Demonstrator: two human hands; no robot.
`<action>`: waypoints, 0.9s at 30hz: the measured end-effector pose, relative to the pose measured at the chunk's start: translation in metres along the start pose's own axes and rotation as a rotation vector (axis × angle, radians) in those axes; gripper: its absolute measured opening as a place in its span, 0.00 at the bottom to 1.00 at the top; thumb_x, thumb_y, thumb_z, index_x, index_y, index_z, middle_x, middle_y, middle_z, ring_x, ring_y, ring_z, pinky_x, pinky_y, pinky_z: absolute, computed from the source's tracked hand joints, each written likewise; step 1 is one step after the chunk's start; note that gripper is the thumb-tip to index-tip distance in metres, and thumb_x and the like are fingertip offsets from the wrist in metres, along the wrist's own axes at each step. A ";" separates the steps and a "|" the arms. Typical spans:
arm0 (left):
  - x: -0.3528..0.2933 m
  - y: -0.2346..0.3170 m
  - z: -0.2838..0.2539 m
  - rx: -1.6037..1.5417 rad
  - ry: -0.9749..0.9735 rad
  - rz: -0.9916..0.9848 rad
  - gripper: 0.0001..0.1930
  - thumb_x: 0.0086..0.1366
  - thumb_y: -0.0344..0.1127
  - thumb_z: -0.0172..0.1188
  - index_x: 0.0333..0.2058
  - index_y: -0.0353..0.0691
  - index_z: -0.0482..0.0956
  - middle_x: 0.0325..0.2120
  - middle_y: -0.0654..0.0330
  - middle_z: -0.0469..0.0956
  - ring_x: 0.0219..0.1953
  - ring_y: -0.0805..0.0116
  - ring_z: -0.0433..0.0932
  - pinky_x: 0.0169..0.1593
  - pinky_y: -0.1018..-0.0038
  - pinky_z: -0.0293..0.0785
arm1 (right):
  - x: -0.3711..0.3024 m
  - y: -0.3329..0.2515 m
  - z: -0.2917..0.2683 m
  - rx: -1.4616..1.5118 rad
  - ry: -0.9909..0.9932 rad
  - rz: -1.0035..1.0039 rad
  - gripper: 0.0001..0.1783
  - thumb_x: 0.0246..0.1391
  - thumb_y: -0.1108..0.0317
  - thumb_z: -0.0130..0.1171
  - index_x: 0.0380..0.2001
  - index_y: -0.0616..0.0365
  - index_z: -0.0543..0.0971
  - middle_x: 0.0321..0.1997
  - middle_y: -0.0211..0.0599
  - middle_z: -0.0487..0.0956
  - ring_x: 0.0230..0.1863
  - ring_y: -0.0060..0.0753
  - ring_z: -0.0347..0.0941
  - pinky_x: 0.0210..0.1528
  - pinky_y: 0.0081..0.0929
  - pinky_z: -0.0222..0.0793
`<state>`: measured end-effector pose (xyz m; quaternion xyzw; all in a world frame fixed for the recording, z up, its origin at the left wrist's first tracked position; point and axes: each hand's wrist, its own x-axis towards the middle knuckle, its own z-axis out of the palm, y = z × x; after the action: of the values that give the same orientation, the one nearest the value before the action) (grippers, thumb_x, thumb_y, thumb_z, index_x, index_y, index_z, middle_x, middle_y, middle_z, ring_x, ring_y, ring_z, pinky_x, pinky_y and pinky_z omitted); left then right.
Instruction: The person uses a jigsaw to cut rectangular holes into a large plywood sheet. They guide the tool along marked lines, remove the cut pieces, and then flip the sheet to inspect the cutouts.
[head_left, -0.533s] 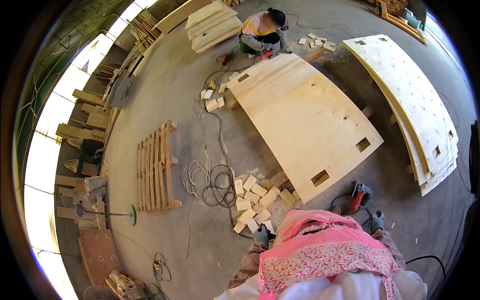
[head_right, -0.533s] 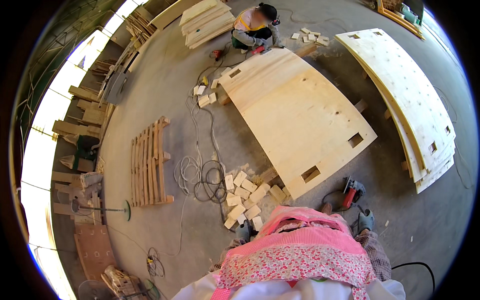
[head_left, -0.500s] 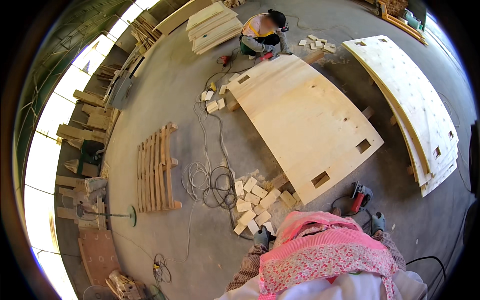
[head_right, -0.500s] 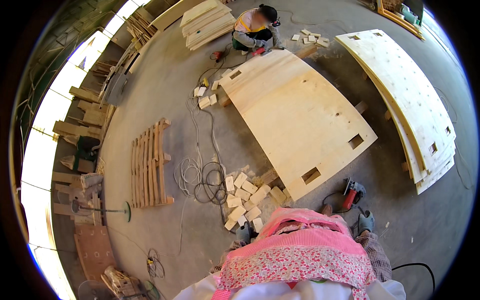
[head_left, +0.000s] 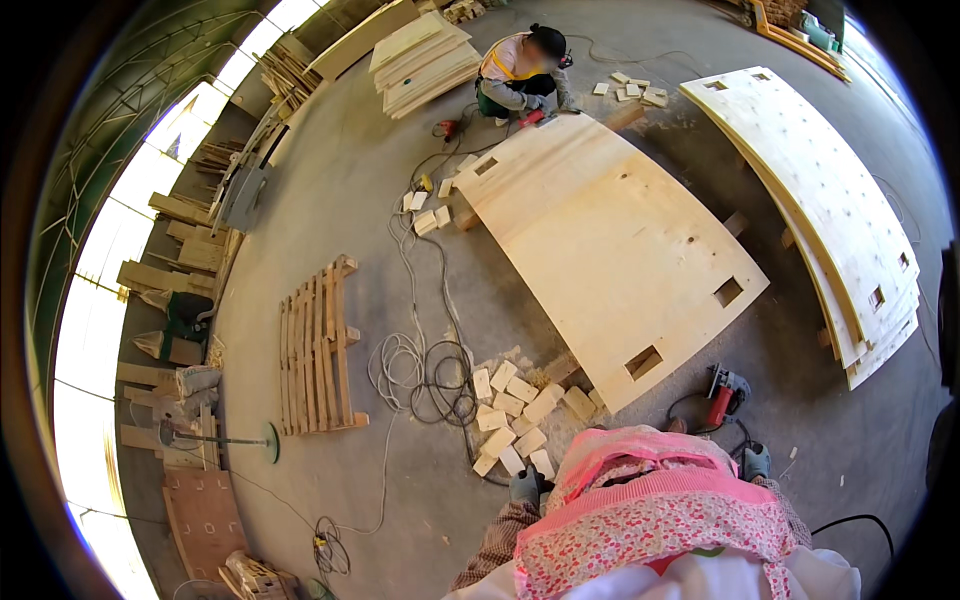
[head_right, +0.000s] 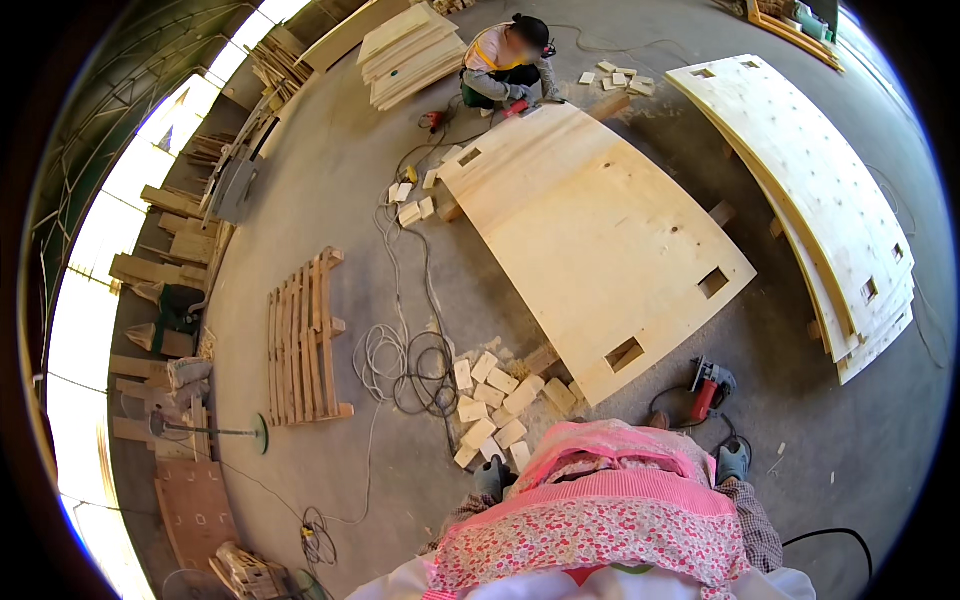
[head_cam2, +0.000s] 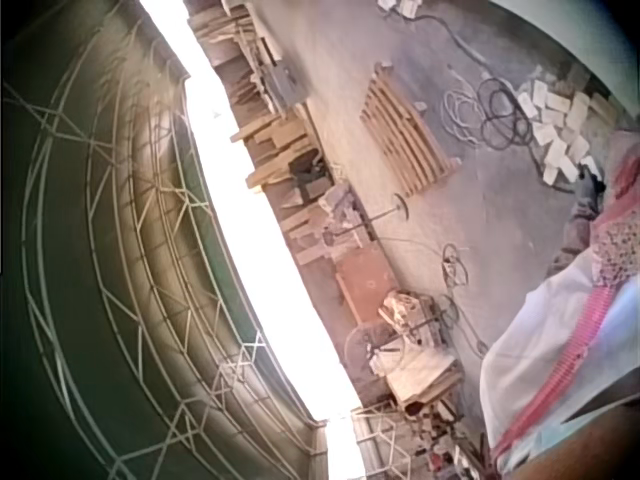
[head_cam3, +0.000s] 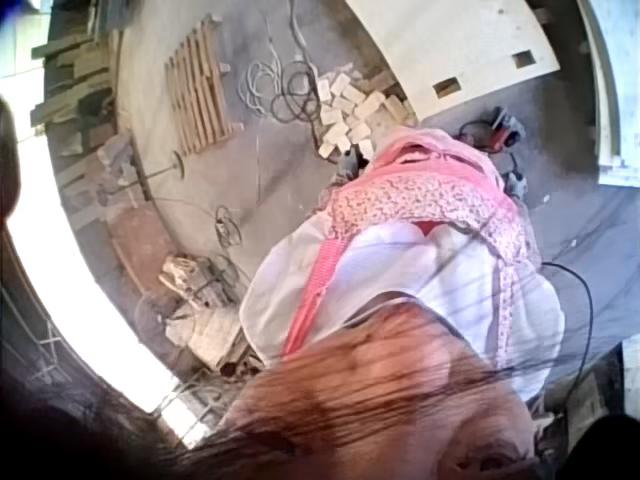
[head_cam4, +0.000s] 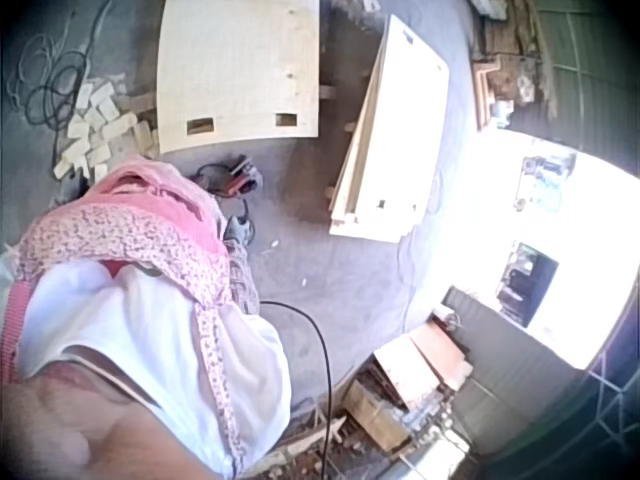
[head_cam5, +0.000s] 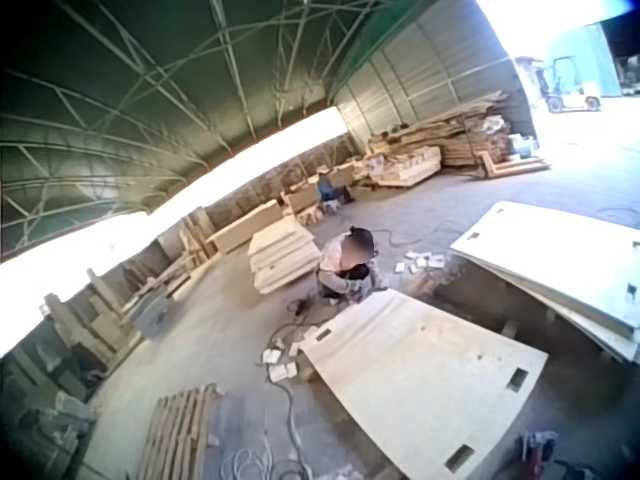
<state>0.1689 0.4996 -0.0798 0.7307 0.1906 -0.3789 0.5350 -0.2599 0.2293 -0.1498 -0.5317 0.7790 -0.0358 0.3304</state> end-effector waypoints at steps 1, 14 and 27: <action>-0.002 0.004 0.002 -0.004 -0.006 -0.010 0.15 0.60 0.39 0.47 0.22 0.32 0.69 0.13 0.59 0.70 0.12 0.63 0.71 0.18 0.70 0.71 | -0.001 -0.001 0.000 0.008 0.017 0.005 0.23 0.36 0.60 0.56 0.37 0.61 0.74 0.38 0.49 0.75 0.42 0.46 0.70 0.43 0.34 0.65; 0.006 -0.002 0.007 0.012 -0.002 0.042 0.16 0.60 0.41 0.49 0.23 0.31 0.67 0.15 0.57 0.70 0.14 0.62 0.72 0.18 0.70 0.70 | 0.005 0.001 -0.003 0.074 0.016 -0.002 0.24 0.36 0.59 0.58 0.38 0.62 0.74 0.37 0.46 0.76 0.41 0.42 0.71 0.42 0.32 0.66; 0.004 -0.013 -0.003 -0.027 0.025 0.048 0.15 0.57 0.40 0.52 0.24 0.31 0.72 0.18 0.55 0.73 0.19 0.59 0.75 0.25 0.68 0.74 | 0.002 -0.008 -0.007 0.048 -0.003 -0.033 0.20 0.36 0.61 0.57 0.35 0.59 0.74 0.35 0.46 0.76 0.39 0.44 0.72 0.40 0.34 0.67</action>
<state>0.1633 0.5069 -0.0908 0.7324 0.1847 -0.3540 0.5516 -0.2576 0.2225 -0.1421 -0.5363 0.7687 -0.0589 0.3436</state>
